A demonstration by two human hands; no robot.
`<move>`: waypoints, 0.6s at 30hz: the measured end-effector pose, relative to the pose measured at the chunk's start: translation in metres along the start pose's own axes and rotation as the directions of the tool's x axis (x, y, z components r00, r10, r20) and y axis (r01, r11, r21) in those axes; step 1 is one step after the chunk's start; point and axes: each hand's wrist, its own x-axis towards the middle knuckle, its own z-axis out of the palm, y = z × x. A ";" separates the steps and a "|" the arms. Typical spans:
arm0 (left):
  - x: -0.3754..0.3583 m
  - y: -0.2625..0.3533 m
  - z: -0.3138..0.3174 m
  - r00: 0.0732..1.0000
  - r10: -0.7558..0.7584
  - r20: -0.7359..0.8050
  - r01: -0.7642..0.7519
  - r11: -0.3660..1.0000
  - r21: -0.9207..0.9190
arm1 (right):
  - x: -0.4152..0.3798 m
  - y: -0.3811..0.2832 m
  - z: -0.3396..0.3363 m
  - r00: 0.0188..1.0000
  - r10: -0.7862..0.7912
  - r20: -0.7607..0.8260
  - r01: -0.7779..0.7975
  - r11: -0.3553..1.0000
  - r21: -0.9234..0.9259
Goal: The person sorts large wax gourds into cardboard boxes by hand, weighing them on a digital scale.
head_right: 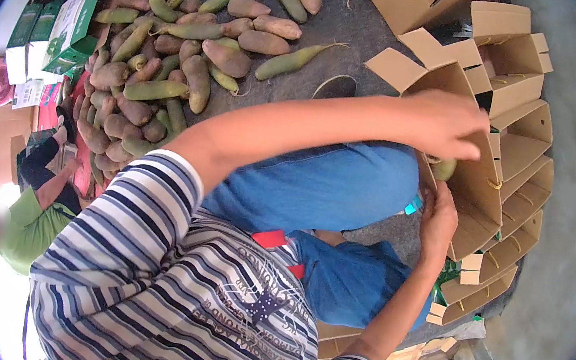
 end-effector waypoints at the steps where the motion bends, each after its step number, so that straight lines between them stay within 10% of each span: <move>1: -0.015 0.000 -0.016 0.993 0.000 -0.116 0.000 1.000 -0.002 | -0.001 -0.002 -0.002 1.000 0.000 0.007 -0.001 1.000 0.027; 6: -0.155 -0.062 -0.097 0.842 -0.332 -0.426 0.443 0.876 0.192 | 0.002 -0.012 -0.002 0.999 -0.006 0.052 -0.001 0.990 0.143; 10: -0.314 -0.131 -0.167 0.587 -0.677 -0.445 0.756 0.261 0.600 | 0.001 -0.014 -0.001 0.999 -0.031 0.037 0.026 0.992 0.124; 11: -0.349 -0.137 -0.190 0.551 -0.720 -0.422 0.730 0.171 0.662 | 0.001 -0.011 0.002 0.999 -0.049 0.019 0.047 0.993 0.105; 13: -0.382 -0.138 -0.226 0.180 -0.870 -0.459 0.607 -0.269 0.748 | 0.002 -0.009 0.002 0.998 -0.059 0.014 0.058 0.995 0.086; 15: -0.438 -0.143 -0.252 0.226 -0.867 -0.444 0.456 -0.309 0.835 | 0.004 -0.010 0.002 0.999 -0.036 0.037 0.033 0.995 0.089; 18: -0.479 -0.140 -0.266 0.021 -0.921 -0.389 0.394 -0.350 0.850 | 0.006 -0.004 0.003 0.999 -0.020 0.034 0.019 0.999 0.047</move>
